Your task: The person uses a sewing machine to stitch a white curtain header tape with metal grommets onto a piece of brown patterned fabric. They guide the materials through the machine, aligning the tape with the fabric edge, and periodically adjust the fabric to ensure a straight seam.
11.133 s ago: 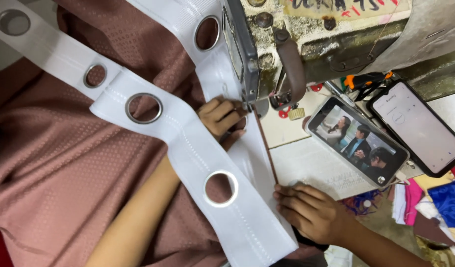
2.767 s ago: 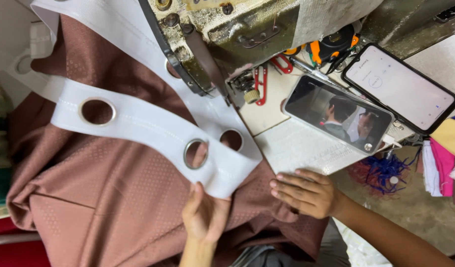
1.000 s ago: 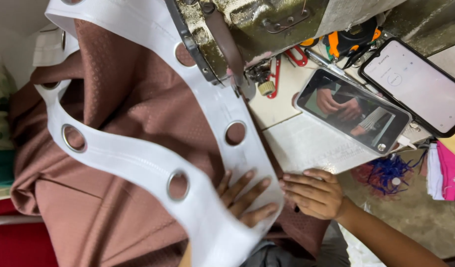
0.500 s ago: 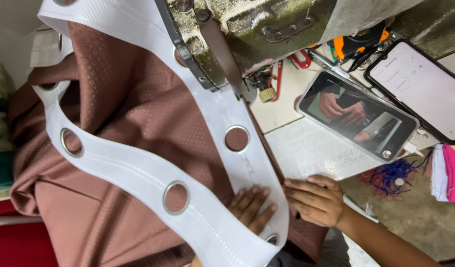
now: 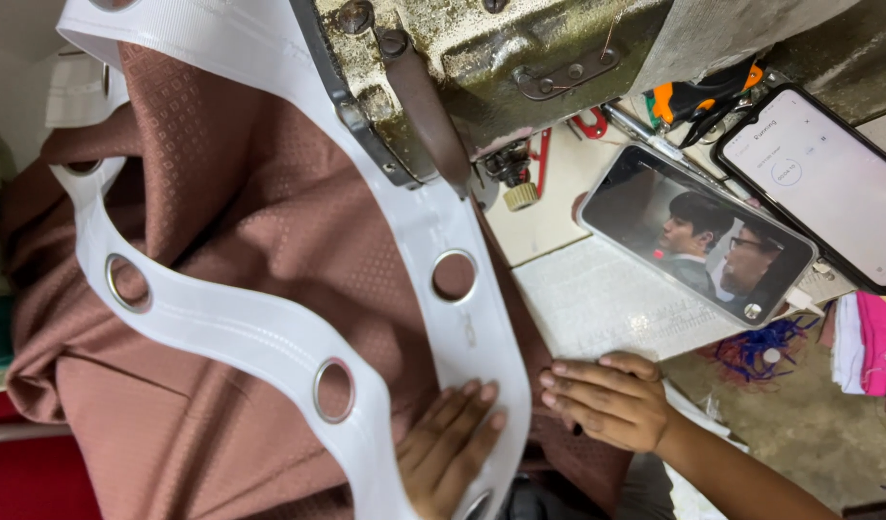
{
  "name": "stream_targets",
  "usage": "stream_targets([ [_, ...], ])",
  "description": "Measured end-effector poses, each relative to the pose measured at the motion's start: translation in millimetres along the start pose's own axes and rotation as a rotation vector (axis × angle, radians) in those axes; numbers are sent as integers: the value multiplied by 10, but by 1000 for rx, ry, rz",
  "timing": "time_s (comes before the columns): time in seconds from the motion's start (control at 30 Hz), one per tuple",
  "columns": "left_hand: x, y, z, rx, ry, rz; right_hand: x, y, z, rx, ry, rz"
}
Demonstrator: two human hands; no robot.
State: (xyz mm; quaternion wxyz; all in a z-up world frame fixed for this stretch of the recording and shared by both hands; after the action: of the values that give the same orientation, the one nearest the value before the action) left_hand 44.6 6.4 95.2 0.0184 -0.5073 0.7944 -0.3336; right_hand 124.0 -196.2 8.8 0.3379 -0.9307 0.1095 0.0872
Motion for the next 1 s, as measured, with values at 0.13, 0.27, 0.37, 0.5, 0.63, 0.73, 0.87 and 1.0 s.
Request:
stream_targets([
  [0.13,-6,58,7,-85,6,3,-6,23,25,-4,30,7],
  [0.27,50,339,405,-91,3,-63,-9,-14,15,30,31,16],
  [0.37,120,357,504,-2,-53,-108,-11,53,30,55,-36,13],
  [0.5,135,537,693,-20,-29,-161,-3,107,50,34,-48,-1],
  [0.63,154,556,723,-28,-43,-158,-7,152,63,14,-54,22],
  [0.73,160,625,809,-25,-49,-169,-22,58,13,75,-59,26],
  [0.87,160,616,804,-34,-83,-140,-9,93,45,126,-69,39],
  [1.0,150,634,804,-142,-83,-111,1,103,62,261,-55,33],
])
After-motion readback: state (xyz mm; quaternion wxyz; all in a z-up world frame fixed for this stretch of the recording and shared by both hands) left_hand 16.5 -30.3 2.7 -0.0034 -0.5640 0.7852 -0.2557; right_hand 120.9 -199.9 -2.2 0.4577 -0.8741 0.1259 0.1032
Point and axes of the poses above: each hand's wrist, its own y-axis away from the middle knuckle, its own z-axis out of the palm, x = y × z, the point moved 3 cm from there along -y, towards the middle knuckle, and after that the axes turned 3 degrees about -y, right-handed, at the moved point
